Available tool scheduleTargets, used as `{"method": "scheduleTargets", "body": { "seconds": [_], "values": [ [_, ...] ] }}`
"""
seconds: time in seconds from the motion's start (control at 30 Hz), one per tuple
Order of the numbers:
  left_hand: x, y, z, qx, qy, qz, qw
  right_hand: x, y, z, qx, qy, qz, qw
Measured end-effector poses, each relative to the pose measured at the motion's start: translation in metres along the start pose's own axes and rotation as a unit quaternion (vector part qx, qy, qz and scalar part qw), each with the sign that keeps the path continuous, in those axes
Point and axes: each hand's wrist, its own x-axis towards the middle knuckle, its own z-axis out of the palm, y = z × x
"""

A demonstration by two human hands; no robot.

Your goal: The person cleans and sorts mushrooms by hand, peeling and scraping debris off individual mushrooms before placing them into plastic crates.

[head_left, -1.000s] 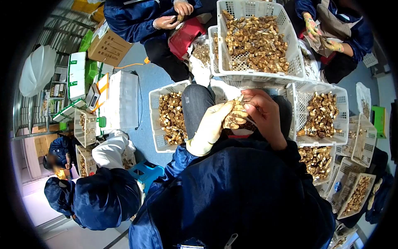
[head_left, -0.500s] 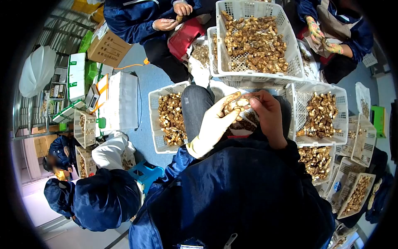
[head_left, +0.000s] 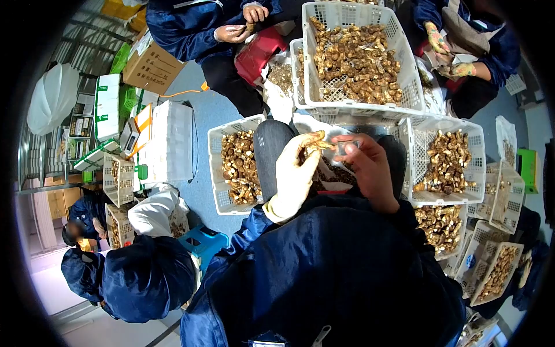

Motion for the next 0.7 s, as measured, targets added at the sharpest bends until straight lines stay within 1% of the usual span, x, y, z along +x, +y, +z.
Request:
{"method": "scheduleTargets", "body": {
  "seconds": [0.03, 0.07, 0.1, 0.23, 0.3, 0.33, 0.4, 0.43, 0.47, 0.5, 0.53, 0.6, 0.63, 0.7],
  "values": [
    [0.000, -0.002, 0.000, 0.070, 0.009, 0.048, 0.996, 0.002, 0.008, 0.000, 0.005, -0.013, -0.033, 0.999],
    [0.000, -0.003, 0.000, 0.140, 0.019, 0.094, 0.985, 0.002, 0.010, -0.001, 0.011, -0.008, -0.028, 1.000],
    [-0.001, -0.002, 0.002, 0.131, 0.037, 0.089, 0.987, 0.002, 0.012, -0.001, 0.017, -0.005, -0.023, 1.000],
    [-0.001, -0.005, -0.002, 0.177, 0.025, 0.121, 0.976, -0.002, 0.004, 0.006, 0.039, 0.019, -0.005, 0.999],
    [0.000, -0.006, -0.004, 0.194, 0.012, 0.130, 0.972, -0.002, 0.007, 0.013, 0.020, 0.020, -0.015, 0.999],
    [0.000, -0.008, -0.003, 0.200, 0.002, 0.116, 0.973, -0.003, 0.009, 0.014, 0.010, 0.023, -0.020, 0.999],
    [0.001, -0.013, -0.002, 0.210, -0.018, 0.092, 0.973, 0.003, 0.021, -0.002, -0.066, 0.008, -0.020, 0.998],
    [0.002, -0.012, -0.002, 0.074, -0.054, 0.008, 0.996, 0.006, 0.023, -0.007, -0.104, 0.000, -0.020, 0.994],
    [0.003, -0.010, -0.003, -0.064, -0.088, -0.076, 0.991, 0.008, 0.023, -0.012, -0.136, -0.006, -0.042, 0.990],
    [0.004, -0.008, -0.004, -0.200, -0.120, -0.158, 0.960, 0.010, 0.022, -0.015, -0.167, -0.011, -0.064, 0.984],
    [0.003, -0.010, -0.008, -0.219, -0.139, -0.184, 0.948, 0.011, 0.022, -0.017, -0.198, -0.016, -0.086, 0.976],
    [0.001, -0.017, -0.018, -0.257, -0.176, -0.236, 0.920, 0.011, 0.015, -0.020, -0.199, -0.045, -0.068, 0.977],
    [0.000, -0.013, -0.019, -0.238, -0.175, -0.236, 0.926, 0.010, 0.013, -0.020, -0.199, -0.058, -0.059, 0.977],
    [0.002, -0.009, -0.017, -0.207, -0.152, -0.207, 0.944, 0.010, 0.015, -0.019, -0.093, -0.026, -0.020, 0.995]
  ]
}}
